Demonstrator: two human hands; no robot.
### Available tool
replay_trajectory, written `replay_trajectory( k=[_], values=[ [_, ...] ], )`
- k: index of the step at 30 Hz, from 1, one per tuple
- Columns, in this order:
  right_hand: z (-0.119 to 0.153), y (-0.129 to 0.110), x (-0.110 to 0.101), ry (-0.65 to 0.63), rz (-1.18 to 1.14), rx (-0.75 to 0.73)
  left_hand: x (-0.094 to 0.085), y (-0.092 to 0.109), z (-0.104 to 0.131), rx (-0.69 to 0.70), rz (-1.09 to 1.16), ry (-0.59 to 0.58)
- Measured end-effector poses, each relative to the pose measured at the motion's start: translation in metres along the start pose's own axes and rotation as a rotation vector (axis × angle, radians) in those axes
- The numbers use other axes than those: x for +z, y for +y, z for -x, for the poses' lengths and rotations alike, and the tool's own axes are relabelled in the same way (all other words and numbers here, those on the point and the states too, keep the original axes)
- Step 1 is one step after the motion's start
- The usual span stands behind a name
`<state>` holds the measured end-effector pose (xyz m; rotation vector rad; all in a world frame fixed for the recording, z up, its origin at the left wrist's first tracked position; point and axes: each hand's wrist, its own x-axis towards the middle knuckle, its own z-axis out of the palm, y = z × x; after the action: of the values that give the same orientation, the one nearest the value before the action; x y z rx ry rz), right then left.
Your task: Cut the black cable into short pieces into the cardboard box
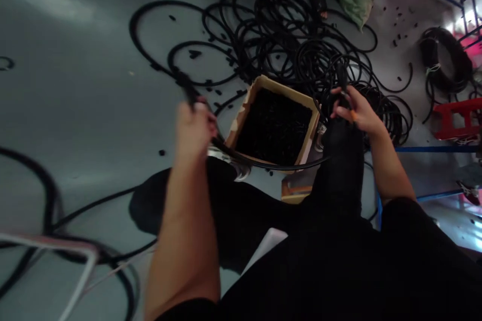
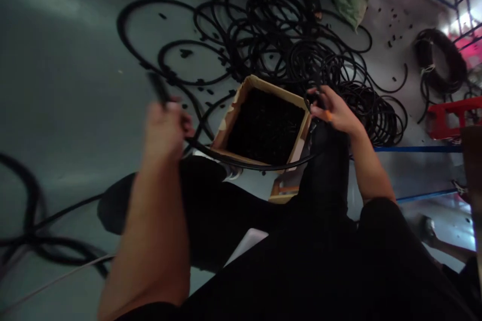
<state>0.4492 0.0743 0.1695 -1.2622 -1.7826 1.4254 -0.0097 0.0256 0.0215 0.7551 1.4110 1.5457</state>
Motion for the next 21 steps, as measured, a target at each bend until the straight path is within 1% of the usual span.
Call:
replay_trajectory(
  k=[1, 2, 3, 4, 5, 7, 8, 9, 10, 12, 13, 14, 16, 17, 19, 21],
  values=[
    [-0.02, 0.0, 0.014, -0.082, -0.024, -0.045, -0.01, 0.005, -0.005, 0.001, -0.021, 0.067],
    [-0.04, 0.001, 0.03, -0.167, -0.049, -0.076, -0.013, 0.01, -0.008, -0.018, -0.055, 0.085],
    [-0.058, 0.005, 0.046, -0.242, -0.071, -0.095, -0.01, 0.012, -0.009, -0.051, -0.125, 0.063],
    [-0.074, 0.011, 0.062, -0.303, -0.086, -0.102, -0.001, 0.01, -0.008, -0.102, -0.192, 0.0],
    [-0.088, 0.019, 0.078, -0.345, -0.09, -0.098, 0.011, 0.006, -0.005, -0.137, -0.213, -0.051],
    [-0.108, 0.037, 0.108, -0.382, -0.079, -0.062, 0.039, -0.01, 0.0, -0.191, -0.204, -0.136],
    [-0.115, 0.047, 0.12, -0.384, -0.07, -0.034, 0.05, -0.021, 0.001, -0.201, -0.19, -0.152],
    [-0.119, 0.057, 0.13, -0.38, -0.059, -0.004, 0.057, -0.032, 0.001, -0.188, -0.187, -0.134],
    [-0.121, 0.066, 0.137, -0.376, -0.047, 0.024, 0.059, -0.041, 0.0, -0.174, -0.21, -0.101],
    [-0.122, 0.082, 0.146, -0.373, -0.015, 0.057, 0.053, -0.053, -0.004, -0.146, -0.341, -0.039],
    [-0.122, 0.087, 0.147, -0.376, 0.007, 0.057, 0.048, -0.055, -0.006, -0.136, -0.437, -0.038],
    [-0.122, 0.091, 0.147, -0.384, 0.033, 0.049, 0.043, -0.054, -0.007, -0.125, -0.532, -0.063],
    [-0.121, 0.094, 0.144, -0.4, 0.087, 0.026, 0.036, -0.045, -0.006, -0.08, -0.679, -0.168],
    [-0.121, 0.095, 0.143, -0.405, 0.108, 0.02, 0.036, -0.038, -0.003, -0.047, -0.725, -0.223],
    [-0.121, 0.094, 0.142, -0.415, 0.13, 0.026, 0.041, -0.025, 0.004, 0.016, -0.788, -0.292],
    [-0.119, 0.094, 0.142, -0.42, 0.124, 0.043, 0.049, -0.015, 0.012, 0.039, -0.824, -0.332]
  ],
)
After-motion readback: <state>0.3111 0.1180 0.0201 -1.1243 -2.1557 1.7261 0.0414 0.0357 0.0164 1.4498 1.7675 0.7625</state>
